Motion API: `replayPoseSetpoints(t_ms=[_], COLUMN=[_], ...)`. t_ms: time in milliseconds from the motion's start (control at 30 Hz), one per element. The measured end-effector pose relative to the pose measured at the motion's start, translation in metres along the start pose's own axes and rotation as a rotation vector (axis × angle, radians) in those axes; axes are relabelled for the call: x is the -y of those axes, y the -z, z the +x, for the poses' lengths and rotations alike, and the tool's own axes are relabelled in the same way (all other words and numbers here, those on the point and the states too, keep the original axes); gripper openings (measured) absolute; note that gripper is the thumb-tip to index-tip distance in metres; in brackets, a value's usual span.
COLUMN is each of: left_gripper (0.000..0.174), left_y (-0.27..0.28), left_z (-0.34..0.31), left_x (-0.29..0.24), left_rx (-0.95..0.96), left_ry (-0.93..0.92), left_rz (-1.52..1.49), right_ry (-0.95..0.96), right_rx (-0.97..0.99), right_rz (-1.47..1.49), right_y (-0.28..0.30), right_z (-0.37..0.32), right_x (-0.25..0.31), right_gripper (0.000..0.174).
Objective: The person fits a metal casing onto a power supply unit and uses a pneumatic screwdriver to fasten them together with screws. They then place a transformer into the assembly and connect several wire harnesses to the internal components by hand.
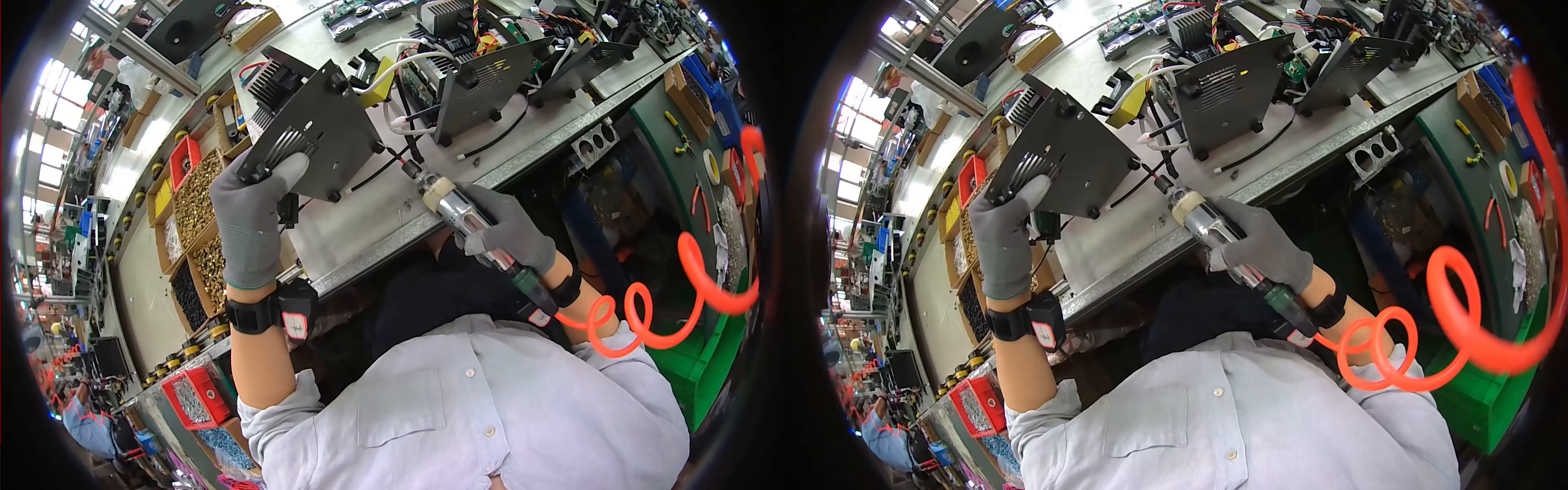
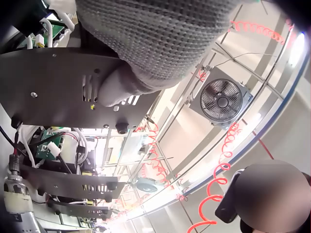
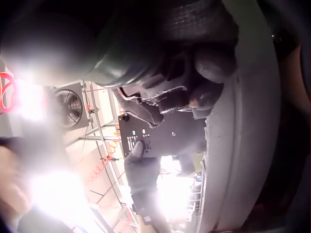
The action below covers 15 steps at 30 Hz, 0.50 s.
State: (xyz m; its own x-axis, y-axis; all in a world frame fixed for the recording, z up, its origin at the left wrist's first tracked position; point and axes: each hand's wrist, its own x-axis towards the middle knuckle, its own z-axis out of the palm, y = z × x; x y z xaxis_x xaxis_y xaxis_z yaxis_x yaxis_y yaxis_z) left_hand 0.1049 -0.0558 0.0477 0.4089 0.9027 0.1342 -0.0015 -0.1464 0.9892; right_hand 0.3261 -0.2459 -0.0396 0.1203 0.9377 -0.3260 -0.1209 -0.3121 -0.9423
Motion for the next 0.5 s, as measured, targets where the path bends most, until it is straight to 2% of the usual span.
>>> replayPoseSetpoints(t_ms=[167, 267, 367, 467, 500], left_gripper=[0.023, 0.025, 0.022, 0.028, 0.036], left_y=[0.001, -0.001, -0.001, -0.009, -0.012], left_z=[-0.013, -0.02, -0.021, -0.027, -0.03], left_x=[-0.008, -0.007, -0.003, -0.002, -0.002], left_rx=[0.025, 0.022, 0.054, 0.006, -0.007], left_ry=[0.021, 0.031, 0.03, 0.053, 0.005], left_rz=[0.076, 0.113, 0.195, 0.214, 0.193], right_ry=[0.125, 0.076, 0.138, 0.057, 0.057], right_rx=[-0.056, -0.004, -0.023, -0.008, -0.008], right_rz=[0.125, 0.167, 0.079, 0.118, 0.115], right_y=[-0.004, -0.003, -0.003, 0.001, 0.0], right_z=[-0.001, -0.003, -0.007, -0.022, -0.026], right_x=[-0.01, -0.006, -0.009, -0.003, -0.002], right_gripper=[0.085, 0.085, 0.086, 0.087, 0.087])
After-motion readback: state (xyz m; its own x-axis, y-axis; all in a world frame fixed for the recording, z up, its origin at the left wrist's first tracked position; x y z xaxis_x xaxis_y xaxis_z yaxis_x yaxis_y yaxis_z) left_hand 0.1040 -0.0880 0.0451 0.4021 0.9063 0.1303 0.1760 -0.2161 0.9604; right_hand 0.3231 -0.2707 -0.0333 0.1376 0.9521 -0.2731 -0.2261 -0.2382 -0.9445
